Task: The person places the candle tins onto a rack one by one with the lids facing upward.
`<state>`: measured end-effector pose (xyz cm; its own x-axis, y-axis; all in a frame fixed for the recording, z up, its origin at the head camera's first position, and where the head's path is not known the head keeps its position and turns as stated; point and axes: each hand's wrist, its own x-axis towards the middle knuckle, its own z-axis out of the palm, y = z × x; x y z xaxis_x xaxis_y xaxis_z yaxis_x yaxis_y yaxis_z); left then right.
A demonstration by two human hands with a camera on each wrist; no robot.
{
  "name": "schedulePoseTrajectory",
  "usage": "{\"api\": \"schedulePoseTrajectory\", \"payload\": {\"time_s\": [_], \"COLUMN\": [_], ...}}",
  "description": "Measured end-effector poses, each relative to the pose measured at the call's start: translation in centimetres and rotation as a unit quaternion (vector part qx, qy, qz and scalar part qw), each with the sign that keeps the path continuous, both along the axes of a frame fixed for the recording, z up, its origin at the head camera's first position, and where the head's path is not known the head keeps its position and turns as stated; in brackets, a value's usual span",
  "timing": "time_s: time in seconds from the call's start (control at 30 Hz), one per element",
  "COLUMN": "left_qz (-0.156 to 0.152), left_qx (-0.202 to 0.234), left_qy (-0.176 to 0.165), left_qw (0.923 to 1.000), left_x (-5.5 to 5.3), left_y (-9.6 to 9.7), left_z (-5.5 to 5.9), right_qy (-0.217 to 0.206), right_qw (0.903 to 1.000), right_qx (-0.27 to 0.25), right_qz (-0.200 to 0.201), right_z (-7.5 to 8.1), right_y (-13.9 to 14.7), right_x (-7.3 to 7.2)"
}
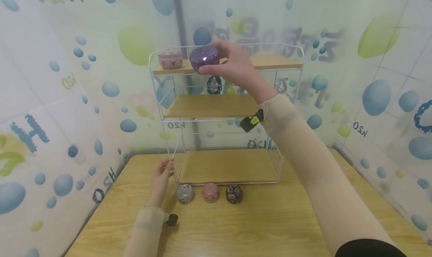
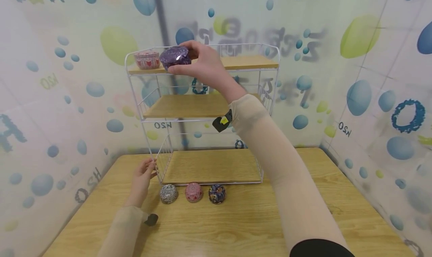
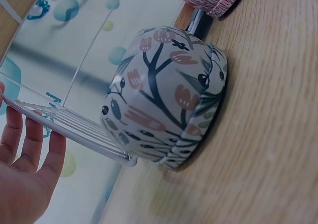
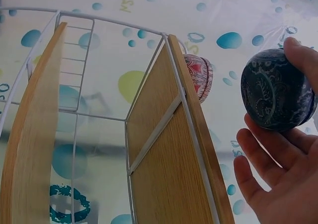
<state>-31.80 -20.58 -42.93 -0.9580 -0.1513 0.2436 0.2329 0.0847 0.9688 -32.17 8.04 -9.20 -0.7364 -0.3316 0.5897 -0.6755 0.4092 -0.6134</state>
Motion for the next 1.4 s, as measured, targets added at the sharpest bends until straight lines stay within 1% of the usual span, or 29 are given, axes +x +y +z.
{"api": "schedulePoseTrajectory", "payload": {"time_s": [0.13, 0.27, 0.4, 0.57, 0.8, 0.93, 1.1, 1.4], "left_qz": [0.003, 0.008, 0.013, 0.015, 0.021, 0.018, 0.013, 0.006], "left_qx": [0.006, 0.002, 0.003, 0.002, -0.003, 0.004, 0.002, 0.003], "left_qy": [0.002, 0.010, 0.016, 0.020, 0.024, 0.026, 0.023, 0.020], "left_qw": [1.0000, 0.9999, 0.9998, 0.9997, 0.9995, 0.9995, 0.9996, 0.9998], "left_x": [-0.9, -1.1, -1.1, -1.1, -1.2, -1.2, -1.2, -1.0], "left_y": [-0.3, -0.3, -0.2, -0.2, -0.2, -0.1, -0.3, -0.4], "left_z": [-1.1, -1.5, -1.5, -1.5, -1.5, -1.6, -1.7, -1.6], "right_qy": [-0.001, 0.003, 0.003, -0.007, -0.010, -0.015, -0.027, -0.029], "right_qw": [1.0000, 1.0000, 0.9998, 0.9995, 0.9997, 0.9997, 0.9994, 0.9978], "right_qx": [-0.006, -0.003, 0.010, 0.015, 0.012, 0.006, 0.005, 0.027], "right_qz": [0.000, -0.003, -0.016, -0.027, -0.019, -0.017, -0.019, -0.054], "right_z": [0.2, 0.3, 0.6, 0.8, 0.9, 0.9, 1.0, 1.6], "right_y": [0.0, 0.1, 0.1, -0.1, -0.5, -0.7, -0.9, -1.7], "right_x": [-0.1, -0.2, -0.3, -0.2, -0.6, -1.1, -1.5, -2.1]}}
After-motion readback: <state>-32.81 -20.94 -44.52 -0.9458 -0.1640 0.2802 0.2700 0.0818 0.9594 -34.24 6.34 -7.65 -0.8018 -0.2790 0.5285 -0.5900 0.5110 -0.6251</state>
